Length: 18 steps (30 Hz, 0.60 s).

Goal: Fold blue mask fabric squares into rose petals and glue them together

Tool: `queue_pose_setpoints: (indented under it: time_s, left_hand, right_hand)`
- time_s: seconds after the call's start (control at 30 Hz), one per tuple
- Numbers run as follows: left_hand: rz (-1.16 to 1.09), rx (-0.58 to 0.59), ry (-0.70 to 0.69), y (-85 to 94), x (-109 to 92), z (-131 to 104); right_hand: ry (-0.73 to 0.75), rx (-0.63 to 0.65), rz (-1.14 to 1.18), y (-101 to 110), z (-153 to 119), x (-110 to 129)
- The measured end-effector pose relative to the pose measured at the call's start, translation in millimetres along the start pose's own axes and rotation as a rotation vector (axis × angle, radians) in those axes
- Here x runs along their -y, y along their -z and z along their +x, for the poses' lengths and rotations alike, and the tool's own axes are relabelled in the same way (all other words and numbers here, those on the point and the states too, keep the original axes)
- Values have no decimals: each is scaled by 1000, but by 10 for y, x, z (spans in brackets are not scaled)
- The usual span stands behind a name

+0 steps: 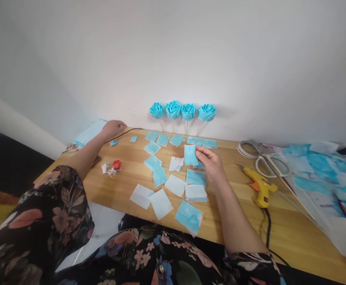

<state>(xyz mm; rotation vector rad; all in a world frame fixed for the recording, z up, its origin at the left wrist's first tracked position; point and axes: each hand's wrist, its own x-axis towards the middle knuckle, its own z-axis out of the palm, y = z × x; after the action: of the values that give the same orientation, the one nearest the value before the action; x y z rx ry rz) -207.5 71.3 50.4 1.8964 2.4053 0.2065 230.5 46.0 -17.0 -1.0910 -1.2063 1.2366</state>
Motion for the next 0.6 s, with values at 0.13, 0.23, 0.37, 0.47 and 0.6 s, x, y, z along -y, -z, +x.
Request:
queue_pose_setpoints:
  time_s: [0.13,0.23,0.37,0.47,0.6]
  left_hand:
    - [79,57,62,128,307,-44]
    - [115,126,71,72,449,-104]
    - [127,175,60,-39,496,-164]
    - [141,189,53,-84,495,-155]
    - [140,204,39,-118,506,-106]
  right_hand:
    - [0,21,7,-3,12,-13]
    - [-5,4,28,-10,14,-10]
    - [-25,-4,48,-22,4,12]
    - [-31,-11,33,-24,-4,31]
    - [-34,-37,16,-21,-7,42]
